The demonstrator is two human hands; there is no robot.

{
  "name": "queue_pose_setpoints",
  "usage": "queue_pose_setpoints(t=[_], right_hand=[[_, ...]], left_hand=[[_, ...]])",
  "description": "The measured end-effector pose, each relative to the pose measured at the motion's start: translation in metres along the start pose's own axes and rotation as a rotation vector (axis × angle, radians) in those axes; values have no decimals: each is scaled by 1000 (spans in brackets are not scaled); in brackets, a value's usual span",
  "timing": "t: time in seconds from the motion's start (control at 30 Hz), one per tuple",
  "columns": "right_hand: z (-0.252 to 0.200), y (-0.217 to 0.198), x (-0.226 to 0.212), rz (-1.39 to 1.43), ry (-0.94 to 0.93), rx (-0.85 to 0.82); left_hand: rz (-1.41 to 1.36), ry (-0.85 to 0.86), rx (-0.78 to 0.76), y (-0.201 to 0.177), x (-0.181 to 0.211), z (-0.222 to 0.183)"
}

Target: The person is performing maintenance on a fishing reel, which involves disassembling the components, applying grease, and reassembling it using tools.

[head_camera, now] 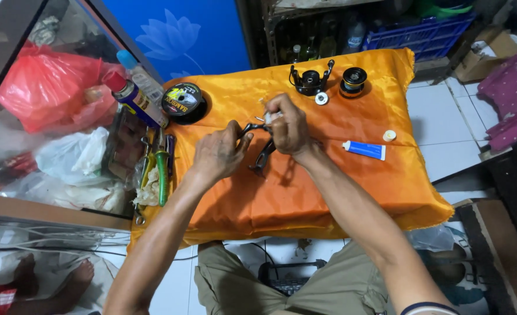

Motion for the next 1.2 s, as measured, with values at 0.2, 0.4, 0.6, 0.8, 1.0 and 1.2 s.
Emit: queue_pose_setpoints(t=[0.2, 0.4, 0.6, 0.8, 1.0, 1.2], right_hand=[[8, -2, 11, 493, 68, 153], [-10, 38, 91, 1177, 543, -89], [-5, 37, 55, 1135, 545, -142], [-5, 34, 45, 358, 297, -273], [-1, -6, 44, 192, 254, 101], [6, -6, 16, 427, 103, 133]], left_hand=[[-1518, 127, -68, 39, 46, -7], [-317, 692, 762, 44, 12, 8], [290, 1056, 816, 18, -6, 8], [460, 726, 572, -22, -6, 26], [176, 223, 1, -40, 4, 17], [-542, 77, -450, -18, 7, -3]])
Point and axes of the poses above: each hand's wrist, its own z-axis towards the middle knuckle, its own y-axis out of the palm, x = y × z, the point moved 7 cm from there along z, towards the middle knuckle, and after that the axes turned 4 degrees about z, right-handed, at the moved point
